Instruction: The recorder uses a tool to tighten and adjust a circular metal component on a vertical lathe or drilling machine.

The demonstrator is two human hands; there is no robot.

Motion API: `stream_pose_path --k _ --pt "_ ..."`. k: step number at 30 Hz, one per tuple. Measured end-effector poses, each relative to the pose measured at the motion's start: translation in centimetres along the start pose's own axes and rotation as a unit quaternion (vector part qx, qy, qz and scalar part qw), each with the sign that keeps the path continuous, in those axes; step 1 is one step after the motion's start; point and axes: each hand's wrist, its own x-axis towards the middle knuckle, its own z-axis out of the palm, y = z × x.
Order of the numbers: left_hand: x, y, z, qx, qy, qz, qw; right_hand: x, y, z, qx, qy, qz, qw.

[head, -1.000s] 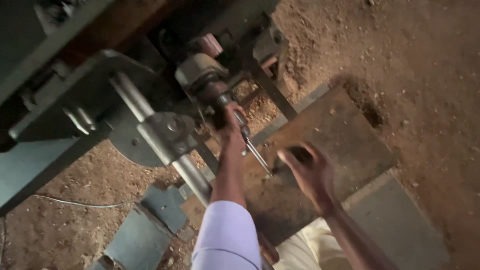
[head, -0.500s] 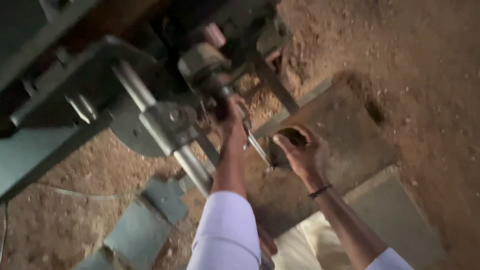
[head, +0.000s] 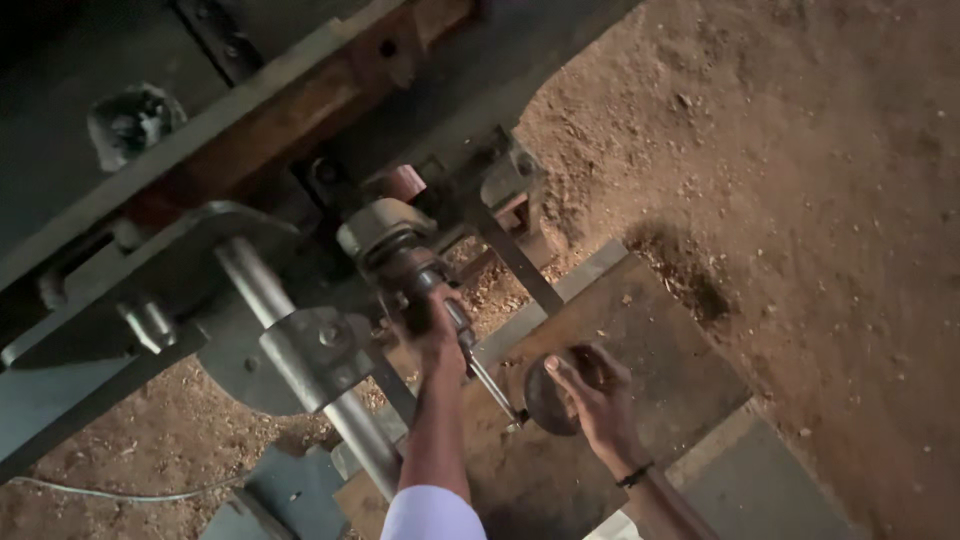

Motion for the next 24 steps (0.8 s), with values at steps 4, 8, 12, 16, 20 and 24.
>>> stream_pose_path --k 4,8,12,16,20,24 --pt "-0.1 -0.2 0.0 0.001 0.016 -0.008 1.0 0.3 1.2 -0.1 -0.005 -0.02 -0.074 0.997" --pt "-0.2 1.0 0.7 0.027 0.023 -0.044 0.998 0.3 1.1 0.1 -0.014 0.001 -0.066 0.998" --pt "-0.6 1.7 2.2 0.053 0.04 -0.104 0.992 -0.3 -0.1 0.8 -0.06 0.06 -0.03 0.996" --pt "-1.4 2.7 3.5 0.091 0.015 -0.172 0.981 -3.3 0.2 -0.6 0.062 0.166 0.022 0.984" --pt "-2.9 5.6 3.2 0.15 -0.059 -0.211 0.964 -10.5 1.6 -2.0 0.124 0.25 0.061 0.958" --pt "-7.0 10.4 0.7 0.262 -0.177 -0.155 0.936 -15.0 2.2 -2.0 0.256 0.317 0.059 0.911"
